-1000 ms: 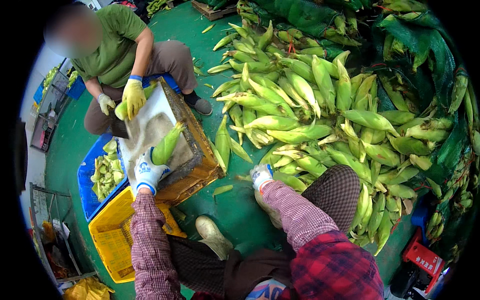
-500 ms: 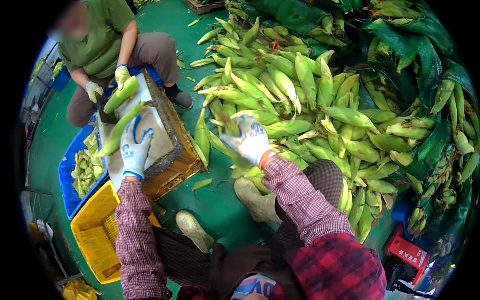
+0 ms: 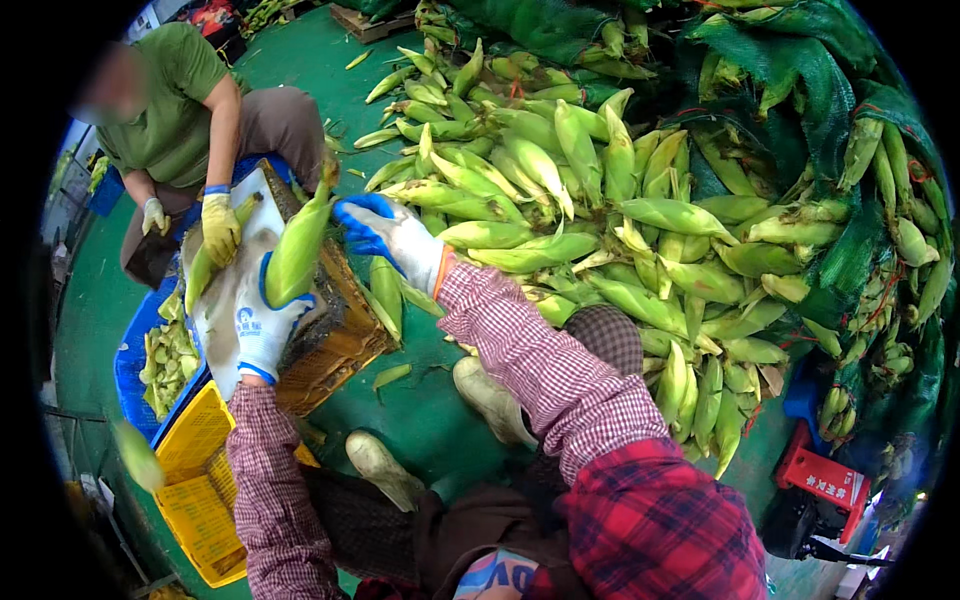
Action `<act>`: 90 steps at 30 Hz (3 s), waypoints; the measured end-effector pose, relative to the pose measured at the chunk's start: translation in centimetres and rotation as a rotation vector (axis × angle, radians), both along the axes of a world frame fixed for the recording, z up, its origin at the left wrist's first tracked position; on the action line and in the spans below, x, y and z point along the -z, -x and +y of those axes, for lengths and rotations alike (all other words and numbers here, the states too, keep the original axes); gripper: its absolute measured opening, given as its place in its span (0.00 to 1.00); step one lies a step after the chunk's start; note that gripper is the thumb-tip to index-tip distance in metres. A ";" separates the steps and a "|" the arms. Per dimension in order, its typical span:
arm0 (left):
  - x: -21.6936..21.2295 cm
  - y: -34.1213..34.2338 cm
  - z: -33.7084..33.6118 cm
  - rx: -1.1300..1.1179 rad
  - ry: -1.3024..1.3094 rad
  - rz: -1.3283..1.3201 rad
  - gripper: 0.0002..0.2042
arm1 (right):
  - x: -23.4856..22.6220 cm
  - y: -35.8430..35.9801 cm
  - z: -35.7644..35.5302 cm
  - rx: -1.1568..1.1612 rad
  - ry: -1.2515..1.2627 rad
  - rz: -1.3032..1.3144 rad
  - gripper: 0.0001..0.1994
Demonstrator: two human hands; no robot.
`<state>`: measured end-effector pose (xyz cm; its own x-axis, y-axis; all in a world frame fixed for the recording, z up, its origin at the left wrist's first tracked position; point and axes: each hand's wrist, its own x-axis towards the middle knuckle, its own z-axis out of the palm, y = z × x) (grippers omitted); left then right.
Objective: The person sits on the floor and peels corn cobs by hand, removing the husks and placing the shucked corn into a yellow crate. Another person is visible nearby, also peeling corn.
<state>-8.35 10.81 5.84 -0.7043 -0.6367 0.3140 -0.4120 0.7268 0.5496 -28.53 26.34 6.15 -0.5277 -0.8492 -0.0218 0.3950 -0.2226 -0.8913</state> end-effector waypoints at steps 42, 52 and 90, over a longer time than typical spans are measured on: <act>1.4 2.3 1.2 0.441 0.535 -0.401 0.48 | 15.4 -4.6 8.4 0.129 -0.648 0.840 0.30; -0.2 0.9 4.2 0.163 0.208 -0.276 0.38 | 4.4 -3.2 11.6 0.261 -0.125 0.082 0.27; 4.0 -3.2 -7.6 -0.506 0.536 -0.537 0.35 | 13.6 6.0 45.3 0.340 -1.513 0.858 0.22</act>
